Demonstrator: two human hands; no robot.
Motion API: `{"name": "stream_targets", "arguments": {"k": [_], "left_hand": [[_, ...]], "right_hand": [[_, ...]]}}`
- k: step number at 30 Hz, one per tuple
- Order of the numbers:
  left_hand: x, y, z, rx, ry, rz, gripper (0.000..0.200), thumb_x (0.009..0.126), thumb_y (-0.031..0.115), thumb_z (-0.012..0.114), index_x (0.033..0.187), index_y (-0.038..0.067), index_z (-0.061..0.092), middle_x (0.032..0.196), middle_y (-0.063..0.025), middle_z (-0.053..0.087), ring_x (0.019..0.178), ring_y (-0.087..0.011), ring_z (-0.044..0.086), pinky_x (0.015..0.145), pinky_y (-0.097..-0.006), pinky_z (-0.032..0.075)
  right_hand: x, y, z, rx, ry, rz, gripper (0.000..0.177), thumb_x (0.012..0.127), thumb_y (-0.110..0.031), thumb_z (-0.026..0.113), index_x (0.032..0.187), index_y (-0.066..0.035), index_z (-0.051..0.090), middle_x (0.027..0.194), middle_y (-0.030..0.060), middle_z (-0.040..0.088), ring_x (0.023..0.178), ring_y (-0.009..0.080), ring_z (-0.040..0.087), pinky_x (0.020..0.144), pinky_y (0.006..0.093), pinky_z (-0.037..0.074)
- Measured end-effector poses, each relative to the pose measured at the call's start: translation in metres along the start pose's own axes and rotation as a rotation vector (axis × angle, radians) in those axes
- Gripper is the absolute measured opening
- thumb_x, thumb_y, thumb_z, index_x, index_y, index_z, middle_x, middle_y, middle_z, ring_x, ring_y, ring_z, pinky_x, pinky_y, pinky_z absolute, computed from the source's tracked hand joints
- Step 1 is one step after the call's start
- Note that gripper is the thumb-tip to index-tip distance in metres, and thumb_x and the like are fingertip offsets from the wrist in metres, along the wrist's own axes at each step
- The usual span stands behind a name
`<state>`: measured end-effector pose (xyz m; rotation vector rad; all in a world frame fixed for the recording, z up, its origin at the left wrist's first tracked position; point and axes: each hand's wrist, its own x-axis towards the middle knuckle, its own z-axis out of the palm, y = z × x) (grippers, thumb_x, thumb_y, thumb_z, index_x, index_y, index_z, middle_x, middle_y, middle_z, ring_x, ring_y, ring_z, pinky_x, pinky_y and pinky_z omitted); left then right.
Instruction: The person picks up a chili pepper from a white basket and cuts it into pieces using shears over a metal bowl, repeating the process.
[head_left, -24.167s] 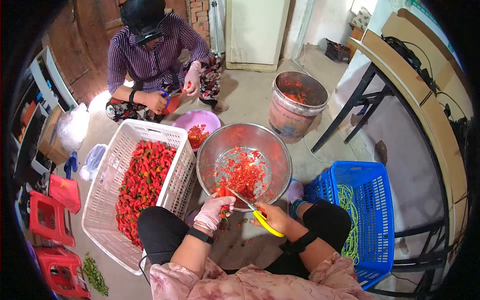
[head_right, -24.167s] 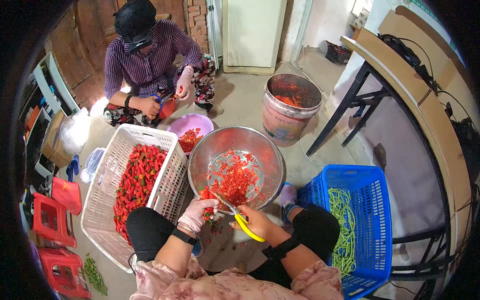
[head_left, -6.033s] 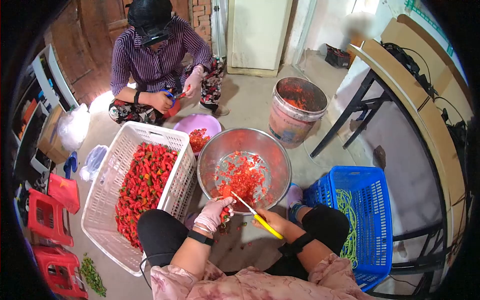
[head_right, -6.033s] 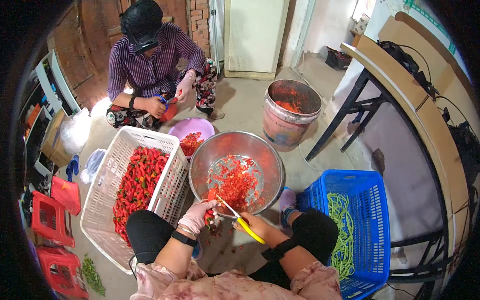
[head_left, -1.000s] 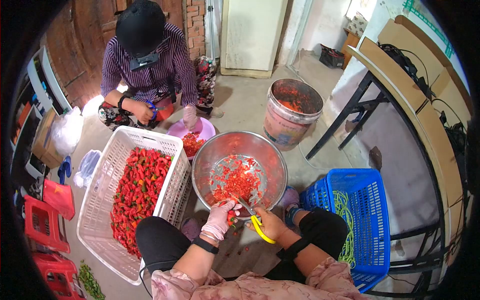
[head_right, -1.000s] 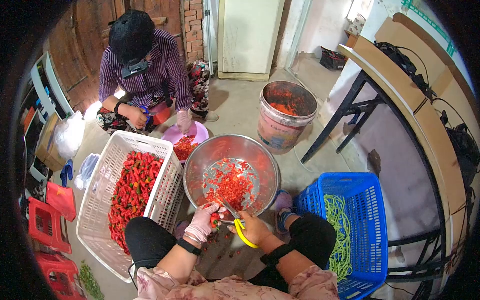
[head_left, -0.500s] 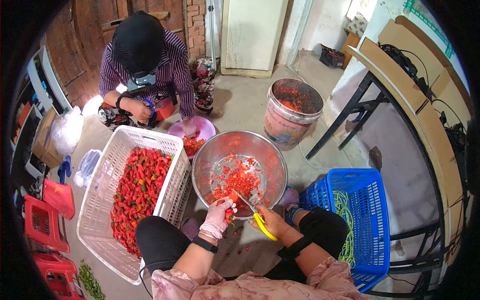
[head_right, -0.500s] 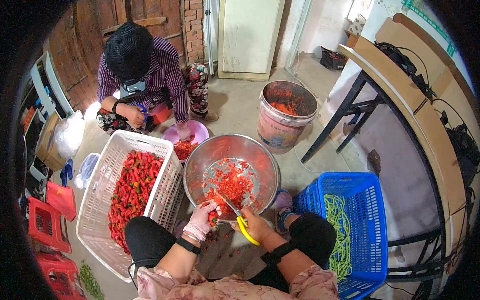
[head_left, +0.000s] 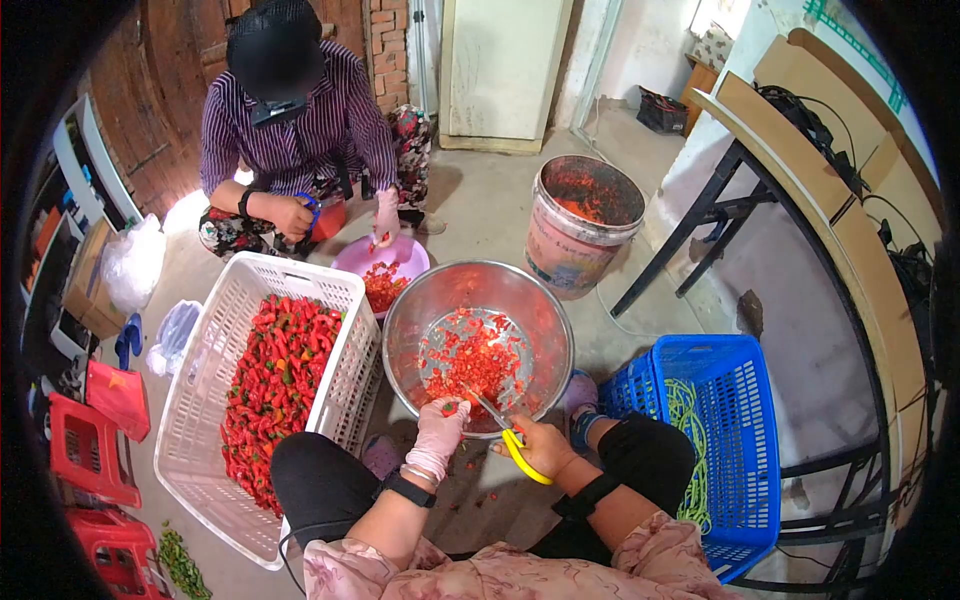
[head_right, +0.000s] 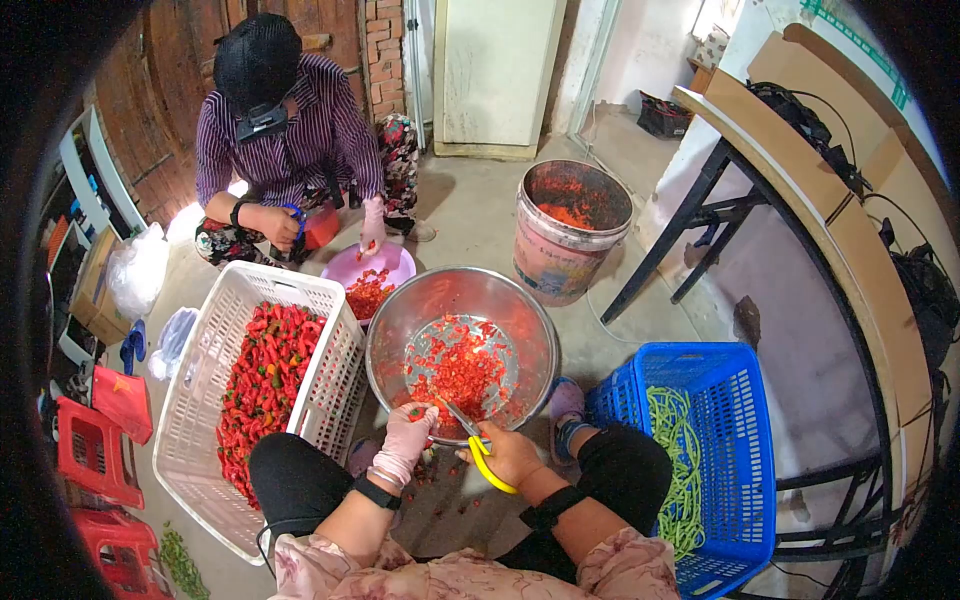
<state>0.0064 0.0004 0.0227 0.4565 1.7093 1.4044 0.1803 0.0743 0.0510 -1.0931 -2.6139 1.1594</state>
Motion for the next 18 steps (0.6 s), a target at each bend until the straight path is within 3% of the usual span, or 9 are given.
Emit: {"name": "stream_targets", "arguments": {"k": [6, 10, 13, 18], "left_hand": [[0.009, -0.017, -0.001, 0.017, 0.044, 0.14, 0.012, 0.08, 0.011, 0.064, 0.084, 0.0, 0.062, 0.063, -0.002, 0.057, 0.053, -0.0095, 0.052, 0.05, -0.0236, 0.043], [0.001, -0.004, 0.003, -0.197, 0.069, 0.043, 0.011, 0.081, 0.011, 0.062, 0.084, 0.0, 0.061, 0.063, -0.0018, 0.057, 0.053, -0.0099, 0.052, 0.05, -0.0235, 0.043], [-0.001, -0.001, 0.004, -0.283, 0.131, 0.008, 0.011, 0.083, 0.009, 0.06, 0.086, -0.001, 0.059, 0.062, -0.0023, 0.057, 0.052, -0.0105, 0.052, 0.049, -0.0234, 0.043], [0.0, -0.008, 0.008, -0.49, 0.033, -0.037, 0.011, 0.083, 0.008, 0.059, 0.082, -0.003, 0.059, 0.062, -0.0038, 0.056, 0.05, -0.0109, 0.05, 0.048, -0.0231, 0.042]], "right_hand": [[0.002, 0.008, 0.004, 0.087, 0.009, -0.055, 0.053, 0.074, -0.041, 0.067, 0.108, -0.003, 0.051, 0.081, 0.0188, 0.061, 0.074, 0.0316, 0.062, 0.067, 0.0366, 0.048], [0.002, 0.006, 0.004, 0.267, 0.019, -0.021, 0.052, 0.076, -0.036, 0.067, 0.11, -0.002, 0.049, 0.087, 0.0183, 0.06, 0.078, 0.0302, 0.061, 0.071, 0.0355, 0.047], [0.007, 0.015, 0.012, 0.113, 0.042, -0.088, 0.054, 0.078, -0.036, 0.065, 0.114, -0.002, 0.044, 0.095, 0.0202, 0.057, 0.087, 0.0332, 0.058, 0.075, 0.0375, 0.045], [0.002, 0.002, 0.01, 0.014, 0.028, -0.081, 0.053, 0.077, -0.039, 0.063, 0.111, -0.003, 0.043, 0.098, 0.0234, 0.053, 0.092, 0.0385, 0.052, 0.078, 0.042, 0.043]]}}
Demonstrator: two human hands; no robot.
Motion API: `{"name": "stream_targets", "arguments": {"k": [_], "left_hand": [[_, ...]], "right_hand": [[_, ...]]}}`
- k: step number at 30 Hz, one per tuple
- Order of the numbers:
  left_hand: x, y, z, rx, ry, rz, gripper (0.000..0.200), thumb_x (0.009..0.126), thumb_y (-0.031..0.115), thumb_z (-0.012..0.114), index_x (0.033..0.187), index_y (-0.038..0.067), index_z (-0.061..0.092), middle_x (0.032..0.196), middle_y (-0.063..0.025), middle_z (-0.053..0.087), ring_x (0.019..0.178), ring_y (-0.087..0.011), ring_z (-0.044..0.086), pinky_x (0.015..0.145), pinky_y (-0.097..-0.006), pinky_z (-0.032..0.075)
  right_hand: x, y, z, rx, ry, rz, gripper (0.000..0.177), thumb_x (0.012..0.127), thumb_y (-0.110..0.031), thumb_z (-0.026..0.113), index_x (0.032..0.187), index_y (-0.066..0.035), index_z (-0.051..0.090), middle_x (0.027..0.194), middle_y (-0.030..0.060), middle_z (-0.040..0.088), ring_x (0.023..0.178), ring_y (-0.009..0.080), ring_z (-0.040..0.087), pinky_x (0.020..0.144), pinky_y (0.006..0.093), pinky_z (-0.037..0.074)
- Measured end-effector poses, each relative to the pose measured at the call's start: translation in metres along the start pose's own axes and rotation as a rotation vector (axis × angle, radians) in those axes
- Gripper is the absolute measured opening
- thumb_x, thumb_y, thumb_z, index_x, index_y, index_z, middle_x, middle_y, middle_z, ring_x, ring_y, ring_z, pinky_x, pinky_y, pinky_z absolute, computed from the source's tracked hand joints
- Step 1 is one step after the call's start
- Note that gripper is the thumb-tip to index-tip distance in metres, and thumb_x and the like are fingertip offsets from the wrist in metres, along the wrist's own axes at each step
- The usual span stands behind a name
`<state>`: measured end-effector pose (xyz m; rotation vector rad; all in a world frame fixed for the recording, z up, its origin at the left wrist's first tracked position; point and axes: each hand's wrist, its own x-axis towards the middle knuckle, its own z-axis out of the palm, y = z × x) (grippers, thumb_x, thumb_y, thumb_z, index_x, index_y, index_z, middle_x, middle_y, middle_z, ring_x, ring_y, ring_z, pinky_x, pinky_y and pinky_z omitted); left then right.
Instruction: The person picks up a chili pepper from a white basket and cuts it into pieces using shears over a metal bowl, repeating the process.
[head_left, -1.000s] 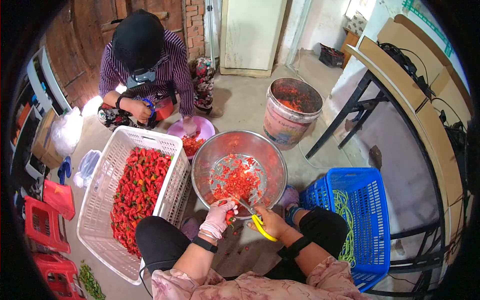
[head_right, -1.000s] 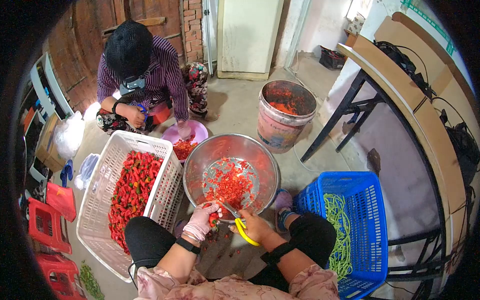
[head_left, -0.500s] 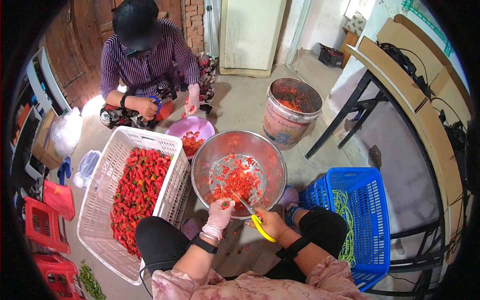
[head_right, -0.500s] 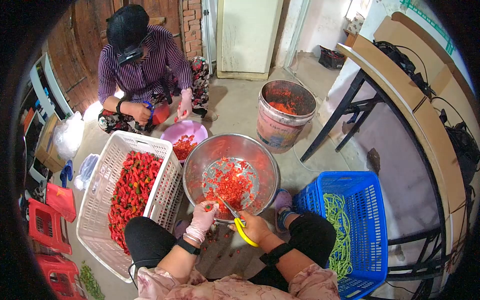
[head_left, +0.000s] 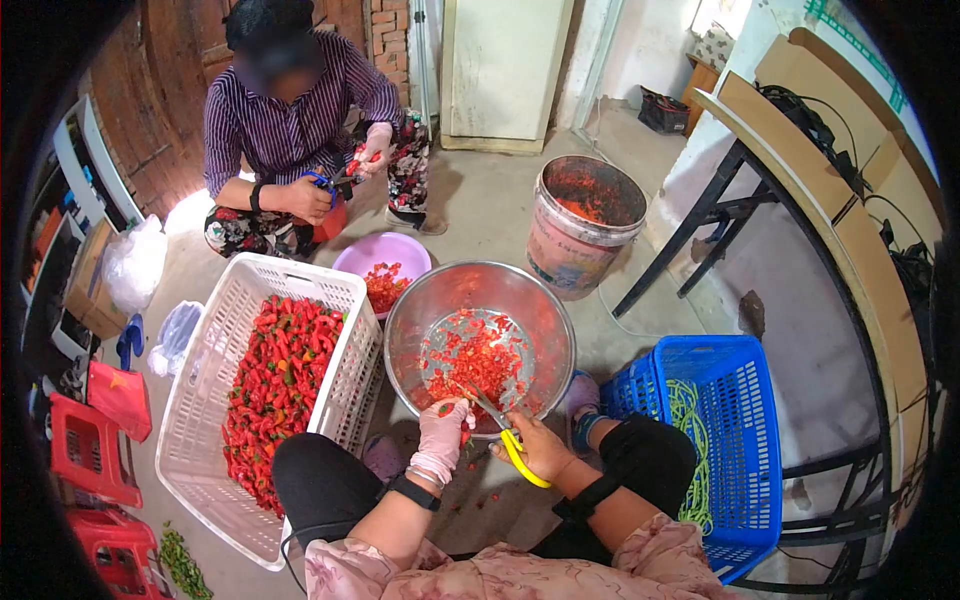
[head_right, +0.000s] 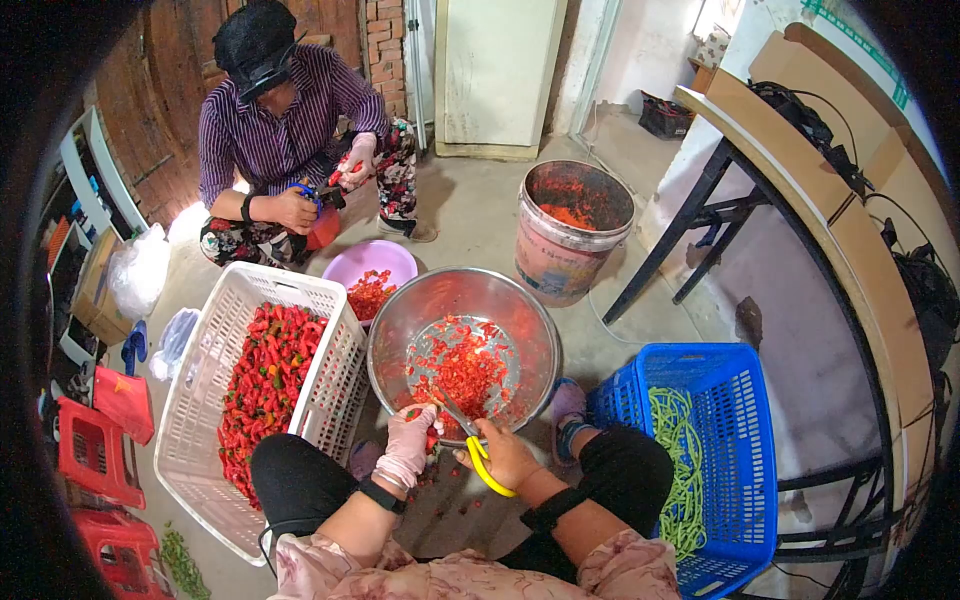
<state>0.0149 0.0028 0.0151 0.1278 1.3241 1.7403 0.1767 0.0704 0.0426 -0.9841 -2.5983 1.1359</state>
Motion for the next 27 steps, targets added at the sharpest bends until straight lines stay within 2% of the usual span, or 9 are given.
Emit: {"name": "stream_targets", "arguments": {"k": [6, 16, 18, 20, 22, 24, 25, 26, 27], "left_hand": [[-0.005, 0.009, 0.003, 0.255, 0.124, 0.001, 0.01, 0.083, 0.009, 0.06, 0.083, -0.001, 0.059, 0.061, -0.0029, 0.056, 0.049, -0.0105, 0.049, 0.046, -0.0236, 0.041], [-0.007, 0.008, 0.005, 0.37, 0.084, 0.051, 0.012, 0.083, 0.011, 0.06, 0.084, -0.001, 0.058, 0.059, -0.0026, 0.056, 0.048, -0.0093, 0.051, 0.043, -0.0217, 0.04], [-0.002, 0.002, 0.0, 0.433, 0.08, 0.153, 0.013, 0.081, 0.012, 0.062, 0.077, 0.001, 0.059, 0.058, 0.0, 0.055, 0.048, -0.0085, 0.048, 0.044, -0.0231, 0.038], [0.012, -0.018, -0.013, 0.532, 0.111, 0.222, 0.012, 0.081, 0.012, 0.062, 0.079, 0.001, 0.06, 0.058, -0.0001, 0.055, 0.048, -0.0088, 0.049, 0.044, -0.023, 0.038], [0.01, -0.01, -0.009, 0.633, 0.142, 0.291, 0.011, 0.082, 0.012, 0.061, 0.081, 0.002, 0.06, 0.058, -0.0002, 0.055, 0.049, -0.009, 0.049, 0.045, -0.023, 0.039], [-0.003, 0.015, 0.002, 0.286, 0.071, 0.045, 0.012, 0.083, 0.012, 0.06, 0.088, 0.001, 0.059, 0.06, -0.0012, 0.055, 0.051, -0.01, 0.05, 0.048, -0.0228, 0.041], [0.0, 0.011, 0.0, 0.286, 0.071, 0.045, 0.012, 0.083, 0.012, 0.06, 0.088, 0.001, 0.059, 0.06, -0.0012, 0.055, 0.051, -0.01, 0.05, 0.048, -0.0228, 0.041], [0.006, 0.005, -0.005, 0.232, 0.031, 0.077, 0.013, 0.083, 0.012, 0.06, 0.09, 0.0, 0.059, 0.062, -0.0018, 0.056, 0.052, -0.0101, 0.051, 0.049, -0.0225, 0.042], [0.007, 0.007, -0.005, 0.18, -0.009, 0.109, 0.015, 0.084, 0.011, 0.06, 0.093, 0.0, 0.058, 0.063, -0.0024, 0.056, 0.053, -0.0102, 0.051, 0.051, -0.0222, 0.043]], "right_hand": [[-0.002, -0.005, -0.002, -0.099, 0.038, -0.033, 0.053, 0.075, -0.04, 0.065, 0.106, -0.003, 0.044, 0.095, 0.0247, 0.053, 0.09, 0.0414, 0.051, 0.077, 0.0447, 0.043], [0.001, -0.006, -0.003, -0.085, -0.022, 0.054, 0.057, 0.073, -0.046, 0.066, 0.106, -0.002, 0.048, 0.089, 0.0238, 0.057, 0.084, 0.0394, 0.056, 0.071, 0.0414, 0.046], [0.001, -0.013, -0.011, -0.115, -0.065, 0.081, 0.056, 0.073, -0.045, 0.066, 0.106, -0.002, 0.049, 0.089, 0.0233, 0.057, 0.084, 0.0382, 0.057, 0.07, 0.04, 0.046], [0.001, -0.012, -0.013, -0.146, -0.104, 0.107, 0.055, 0.073, -0.044, 0.066, 0.105, -0.002, 0.049, 0.089, 0.0229, 0.058, 0.084, 0.037, 0.057, 0.069, 0.0386, 0.047], [0.004, -0.003, -0.008, -0.062, -0.132, 0.102, 0.052, 0.076, -0.04, 0.066, 0.107, -0.002, 0.049, 0.089, 0.0207, 0.059, 0.083, 0.0308, 0.06, 0.07, 0.0357, 0.047], [0.003, 0.001, -0.009, 0.059, -0.078, 0.062, 0.05, 0.077, -0.036, 0.065, 0.109, -0.001, 0.048, 0.089, 0.0186, 0.059, 0.082, 0.0266, 0.06, 0.07, 0.0345, 0.047], [0.002, 0.003, -0.01, 0.179, -0.023, 0.02, 0.049, 0.079, -0.033, 0.065, 0.111, -0.001, 0.047, 0.089, 0.0165, 0.059, 0.081, 0.0224, 0.06, 0.07, 0.0334, 0.047], [0.004, 0.01, -0.009, 0.256, -0.108, 0.047, 0.045, 0.082, -0.027, 0.062, 0.115, -0.001, 0.044, 0.089, 0.0117, 0.057, 0.081, 0.0159, 0.055, 0.071, 0.0303, 0.045], [0.003, 0.009, -0.009, 0.256, -0.106, 0.046, 0.045, 0.082, -0.027, 0.062, 0.115, -0.001, 0.044, 0.089, 0.0117, 0.057, 0.081, 0.0159, 0.055, 0.071, 0.0303, 0.045]]}}
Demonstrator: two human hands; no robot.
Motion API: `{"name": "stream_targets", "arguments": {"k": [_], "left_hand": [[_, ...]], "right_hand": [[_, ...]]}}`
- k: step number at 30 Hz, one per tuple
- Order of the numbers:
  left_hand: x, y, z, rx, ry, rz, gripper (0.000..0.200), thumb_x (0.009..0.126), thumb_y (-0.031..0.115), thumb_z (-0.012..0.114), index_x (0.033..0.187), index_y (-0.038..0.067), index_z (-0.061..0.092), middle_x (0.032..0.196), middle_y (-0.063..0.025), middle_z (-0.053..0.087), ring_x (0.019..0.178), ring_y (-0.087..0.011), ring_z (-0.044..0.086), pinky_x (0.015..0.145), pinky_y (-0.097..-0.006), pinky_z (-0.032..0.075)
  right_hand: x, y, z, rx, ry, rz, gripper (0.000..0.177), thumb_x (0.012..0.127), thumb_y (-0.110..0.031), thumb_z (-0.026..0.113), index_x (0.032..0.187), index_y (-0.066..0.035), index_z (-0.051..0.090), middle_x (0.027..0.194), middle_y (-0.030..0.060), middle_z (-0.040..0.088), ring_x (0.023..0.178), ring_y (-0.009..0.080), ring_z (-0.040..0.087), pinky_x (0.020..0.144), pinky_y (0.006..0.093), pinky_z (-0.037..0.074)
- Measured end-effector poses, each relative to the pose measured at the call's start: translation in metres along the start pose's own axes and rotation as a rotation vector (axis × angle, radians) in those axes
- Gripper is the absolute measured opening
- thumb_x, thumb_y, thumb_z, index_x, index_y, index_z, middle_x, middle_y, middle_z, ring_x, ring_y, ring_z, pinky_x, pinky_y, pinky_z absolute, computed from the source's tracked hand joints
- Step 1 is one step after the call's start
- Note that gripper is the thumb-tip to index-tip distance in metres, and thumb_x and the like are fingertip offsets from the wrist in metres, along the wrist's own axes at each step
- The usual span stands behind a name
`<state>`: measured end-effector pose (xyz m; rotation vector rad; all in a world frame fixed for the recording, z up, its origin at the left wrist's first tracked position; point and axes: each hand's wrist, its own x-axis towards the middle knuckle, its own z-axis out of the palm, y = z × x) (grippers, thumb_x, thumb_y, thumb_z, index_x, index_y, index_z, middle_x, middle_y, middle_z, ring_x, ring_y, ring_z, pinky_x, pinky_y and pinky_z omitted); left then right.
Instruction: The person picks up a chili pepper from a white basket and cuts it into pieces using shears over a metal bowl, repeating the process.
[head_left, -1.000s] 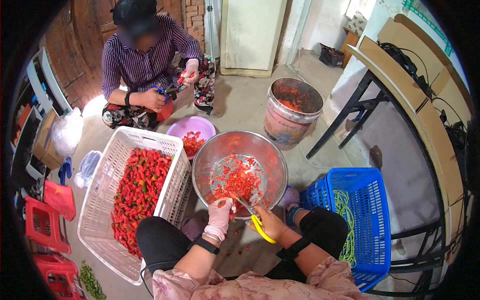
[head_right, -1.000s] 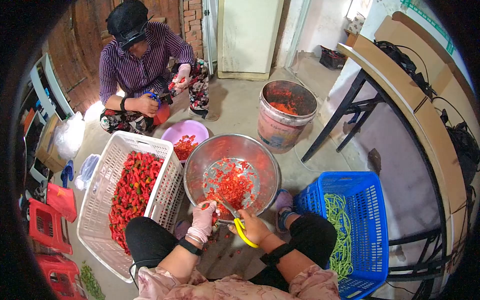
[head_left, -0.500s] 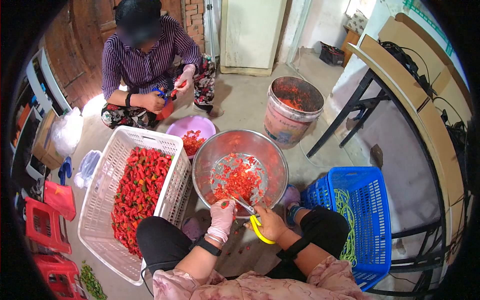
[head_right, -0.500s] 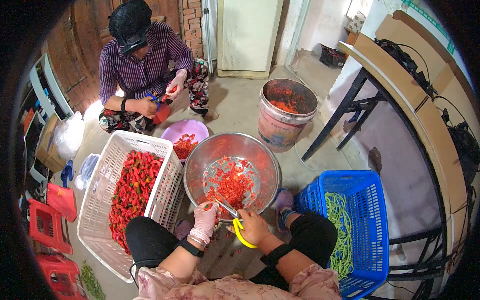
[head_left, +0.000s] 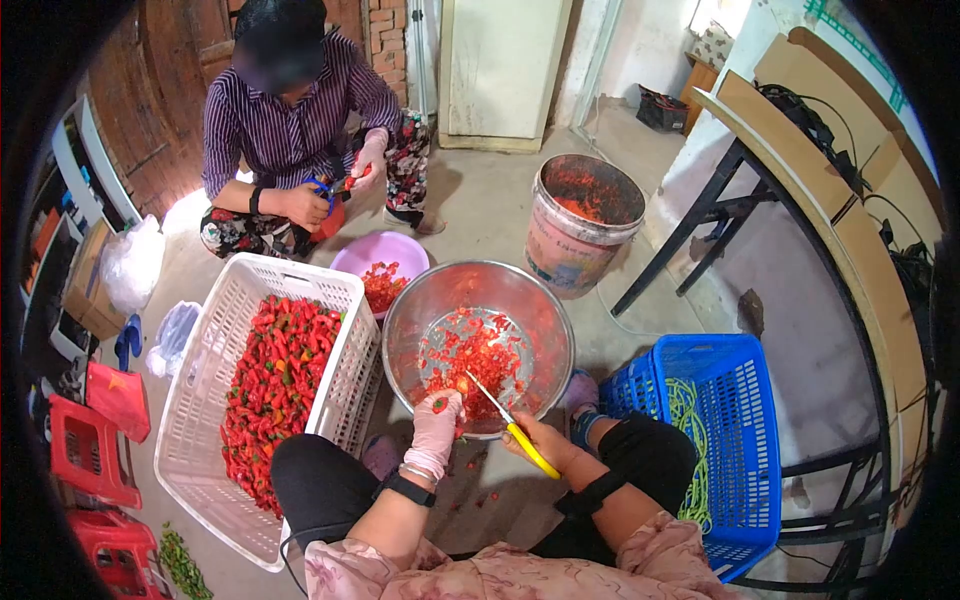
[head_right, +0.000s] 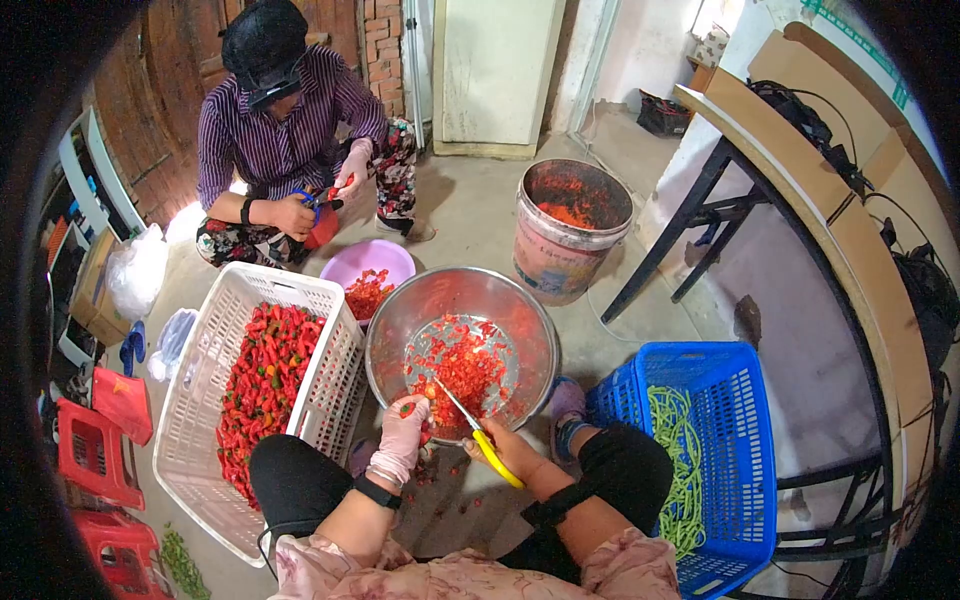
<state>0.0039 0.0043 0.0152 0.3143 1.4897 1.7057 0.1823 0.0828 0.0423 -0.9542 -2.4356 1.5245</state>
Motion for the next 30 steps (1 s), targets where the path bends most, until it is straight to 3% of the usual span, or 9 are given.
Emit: {"name": "stream_targets", "arguments": {"k": [2, 9, 11, 18, 21, 23, 26, 30], "left_hand": [[-0.001, 0.0, 0.0, -0.042, -0.003, -0.002, 0.015, 0.084, 0.011, 0.06, 0.092, -0.001, 0.058, 0.064, -0.0029, 0.056, 0.055, -0.0099, 0.052, 0.052, -0.022, 0.043], [-0.013, 0.007, 0.007, 0.155, 0.007, 0.015, 0.013, 0.082, 0.011, 0.062, 0.09, 0.0, 0.06, 0.064, -0.0011, 0.056, 0.055, -0.0084, 0.051, 0.051, -0.0211, 0.042], [-0.016, 0.009, 0.011, 0.162, 0.016, -0.005, 0.013, 0.082, 0.011, 0.062, 0.089, 0.0, 0.06, 0.063, -0.0007, 0.056, 0.054, -0.008, 0.051, 0.05, -0.0209, 0.042], [-0.009, 0.001, 0.006, 0.071, -0.005, -0.022, 0.013, 0.082, 0.011, 0.061, 0.09, 0.001, 0.058, 0.065, -0.0025, 0.057, 0.053, -0.0089, 0.051, 0.048, -0.0212, 0.043], [-0.001, -0.003, 0.0, -0.006, -0.024, -0.044, 0.013, 0.083, 0.01, 0.06, 0.092, 0.0, 0.056, 0.067, -0.005, 0.058, 0.052, -0.0109, 0.052, 0.048, -0.0225, 0.044], [0.0, -0.003, -0.001, -0.064, -0.042, -0.068, 0.013, 0.084, 0.009, 0.059, 0.092, 0.0, 0.056, 0.068, -0.0059, 0.058, 0.053, -0.0121, 0.052, 0.049, -0.0235, 0.045], [-0.001, 0.002, -0.001, -0.227, -0.08, -0.103, 0.016, 0.085, 0.011, 0.058, 0.094, -0.002, 0.057, 0.068, -0.0063, 0.058, 0.055, -0.0113, 0.052, 0.051, -0.0237, 0.044], [0.003, 0.002, -0.009, -0.281, -0.278, -0.174, 0.014, 0.085, 0.01, 0.057, 0.091, -0.002, 0.059, 0.067, -0.0063, 0.058, 0.057, -0.0134, 0.052, 0.051, -0.0261, 0.045]], "right_hand": [[-0.001, -0.002, 0.001, 0.166, -0.076, -0.101, 0.05, 0.084, -0.04, 0.058, 0.113, -0.002, 0.043, 0.085, 0.0109, 0.056, 0.078, 0.0192, 0.055, 0.071, 0.0305, 0.044], [0.002, 0.004, 0.01, 0.112, -0.131, -0.033, 0.048, 0.084, -0.039, 0.057, 0.111, -0.002, 0.043, 0.086, 0.0115, 0.056, 0.079, 0.0199, 0.054, 0.072, 0.0314, 0.043], [-0.001, -0.006, 0.01, 0.083, -0.084, 0.033, 0.039, 0.085, -0.028, 0.059, 0.111, -0.003, 0.043, 0.08, 0.0073, 0.051, 0.074, 0.0137, 0.047, 0.069, 0.0277, 0.042], [-0.003, -0.01, 0.008, 0.041, 0.012, -0.002, 0.035, 0.083, -0.028, 0.062, 0.104, -0.002, 0.05, 0.081, 0.0078, 0.056, 0.074, 0.0124, 0.052, 0.069, 0.0268, 0.043], [0.002, 0.007, 0.011, 0.123, 0.042, -0.085, 0.039, 0.081, -0.031, 0.064, 0.102, -0.001, 0.05, 0.075, 0.0073, 0.059, 0.068, 0.0142, 0.056, 0.063, 0.0283, 0.046], [0.005, 0.019, 0.015, 0.193, -0.003, -0.036, 0.03, 0.085, -0.017, 0.06, 0.109, -0.002, 0.05, 0.082, 0.0017, 0.054, 0.079, 0.0082, 0.051, 0.073, 0.0226, 0.042], [0.003, 0.012, 0.01, 0.307, -0.043, -0.202, 0.03, 0.085, -0.02, 0.06, 0.105, -0.002, 0.049, 0.086, 0.0029, 0.054, 0.079, 0.0095, 0.051, 0.072, 0.0239, 0.044], [-0.002, 0.005, 0.006, 0.492, -0.173, -0.107, 0.027, 0.086, -0.019, 0.058, 0.105, -0.003, 0.048, 0.091, 0.0028, 0.052, 0.084, 0.0098, 0.05, 0.075, 0.0239, 0.042]]}}
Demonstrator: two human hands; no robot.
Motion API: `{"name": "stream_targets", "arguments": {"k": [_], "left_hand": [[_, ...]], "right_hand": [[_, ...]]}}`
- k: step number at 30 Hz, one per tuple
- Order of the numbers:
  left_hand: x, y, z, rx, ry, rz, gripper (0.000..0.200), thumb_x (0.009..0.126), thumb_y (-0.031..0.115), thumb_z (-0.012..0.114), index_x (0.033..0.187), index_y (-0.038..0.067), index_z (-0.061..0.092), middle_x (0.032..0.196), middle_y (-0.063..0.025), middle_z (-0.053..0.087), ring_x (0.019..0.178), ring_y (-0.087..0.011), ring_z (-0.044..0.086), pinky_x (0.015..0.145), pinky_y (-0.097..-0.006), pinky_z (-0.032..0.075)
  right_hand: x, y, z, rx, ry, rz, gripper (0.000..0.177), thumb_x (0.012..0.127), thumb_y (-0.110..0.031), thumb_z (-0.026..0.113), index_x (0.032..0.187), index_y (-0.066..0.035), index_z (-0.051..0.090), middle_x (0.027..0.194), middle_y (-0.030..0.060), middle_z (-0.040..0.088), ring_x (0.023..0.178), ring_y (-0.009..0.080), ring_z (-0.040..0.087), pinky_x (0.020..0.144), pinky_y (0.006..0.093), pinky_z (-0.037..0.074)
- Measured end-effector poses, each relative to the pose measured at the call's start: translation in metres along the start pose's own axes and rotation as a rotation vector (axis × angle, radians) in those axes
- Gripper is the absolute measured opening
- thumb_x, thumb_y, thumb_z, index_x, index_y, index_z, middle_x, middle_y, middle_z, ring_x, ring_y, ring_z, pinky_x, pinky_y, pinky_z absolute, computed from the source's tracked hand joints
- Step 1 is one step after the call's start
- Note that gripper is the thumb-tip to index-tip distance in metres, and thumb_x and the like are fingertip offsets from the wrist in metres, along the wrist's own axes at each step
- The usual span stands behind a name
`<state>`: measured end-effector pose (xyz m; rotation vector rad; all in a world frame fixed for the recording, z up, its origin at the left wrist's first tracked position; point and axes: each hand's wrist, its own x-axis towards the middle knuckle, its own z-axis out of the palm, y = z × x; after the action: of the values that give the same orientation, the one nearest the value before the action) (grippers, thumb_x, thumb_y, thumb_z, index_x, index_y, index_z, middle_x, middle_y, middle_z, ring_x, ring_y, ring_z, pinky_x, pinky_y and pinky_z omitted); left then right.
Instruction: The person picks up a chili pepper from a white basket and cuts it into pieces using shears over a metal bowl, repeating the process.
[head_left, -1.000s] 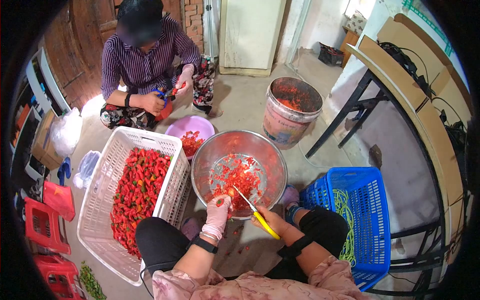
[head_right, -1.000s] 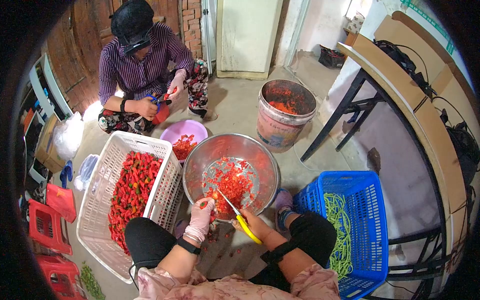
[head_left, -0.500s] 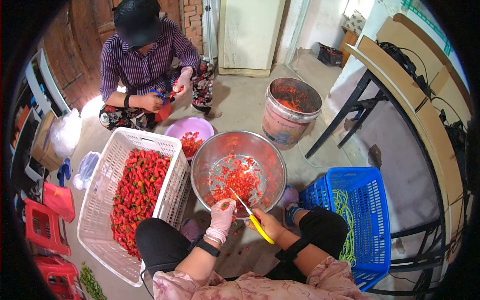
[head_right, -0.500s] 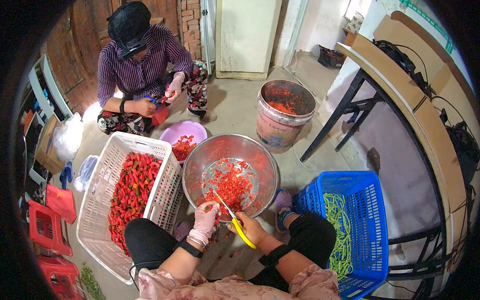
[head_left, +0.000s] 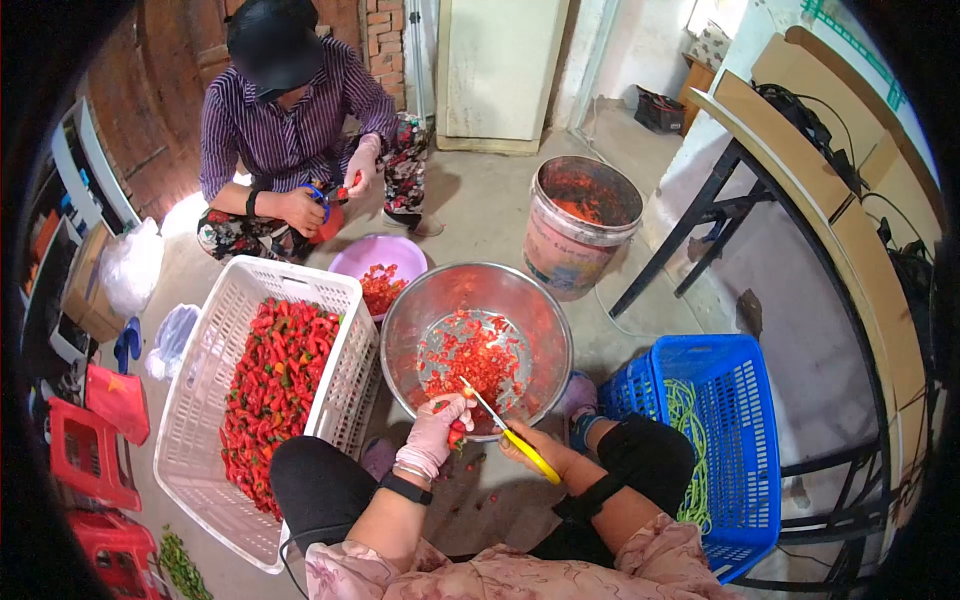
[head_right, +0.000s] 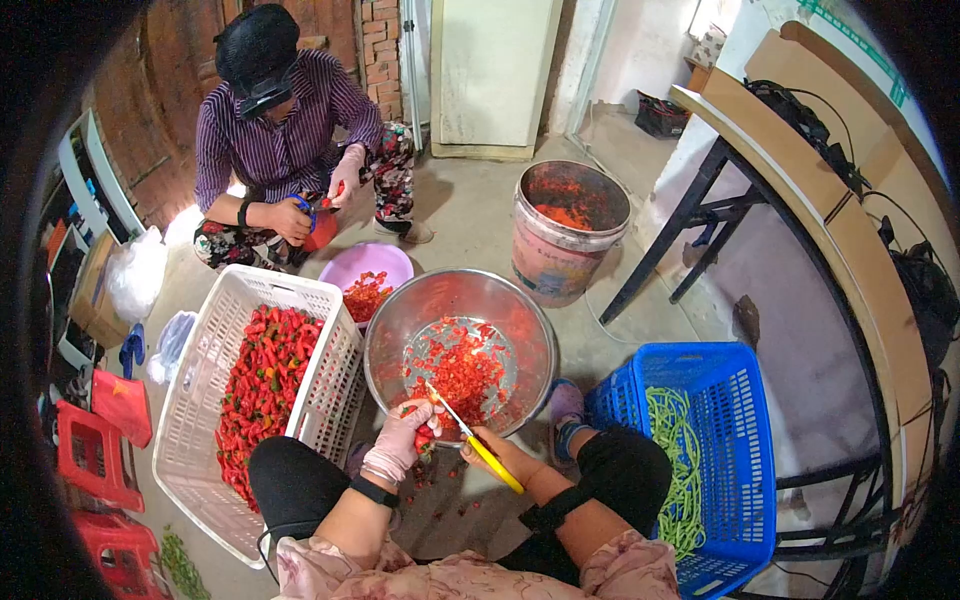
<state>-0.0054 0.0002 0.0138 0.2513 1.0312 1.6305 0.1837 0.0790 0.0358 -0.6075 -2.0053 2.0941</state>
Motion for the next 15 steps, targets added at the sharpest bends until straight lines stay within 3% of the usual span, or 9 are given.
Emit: {"name": "stream_targets", "arguments": {"k": [8, 10, 15], "left_hand": [[-0.001, 0.004, -0.003, -0.039, -0.085, -0.144, 0.015, 0.084, 0.013, 0.058, 0.087, -0.002, 0.061, 0.064, -0.0046, 0.056, 0.056, -0.0149, 0.053, 0.052, -0.0268, 0.044], [0.003, 0.0, -0.003, -0.024, -0.017, -0.06, 0.015, 0.084, 0.014, 0.058, 0.086, 0.0, 0.06, 0.063, -0.0044, 0.055, 0.056, -0.0145, 0.053, 0.05, -0.0263, 0.043], [-0.003, 0.01, 0.004, -0.078, 0.093, -0.105, 0.014, 0.084, 0.016, 0.058, 0.087, 0.003, 0.059, 0.063, -0.0032, 0.054, 0.056, -0.0151, 0.053, 0.048, -0.0268, 0.042]], "right_hand": [[0.003, 0.011, -0.003, -0.177, 0.07, 0.079, 0.021, 0.087, -0.019, 0.058, 0.101, -0.004, 0.054, 0.083, -0.003, 0.051, 0.078, 0.005, 0.047, 0.071, 0.0186, 0.04], [0.002, 0.012, -0.002, -0.195, 0.086, 0.056, 0.021, 0.087, -0.02, 0.058, 0.099, -0.004, 0.055, 0.081, -0.0034, 0.051, 0.076, 0.0049, 0.047, 0.07, 0.0188, 0.04], [0.0, -0.013, 0.001, -0.234, 0.109, 0.1, 0.022, 0.086, -0.024, 0.059, 0.095, -0.004, 0.056, 0.078, -0.0034, 0.051, 0.071, 0.0048, 0.046, 0.066, 0.0193, 0.04]]}}
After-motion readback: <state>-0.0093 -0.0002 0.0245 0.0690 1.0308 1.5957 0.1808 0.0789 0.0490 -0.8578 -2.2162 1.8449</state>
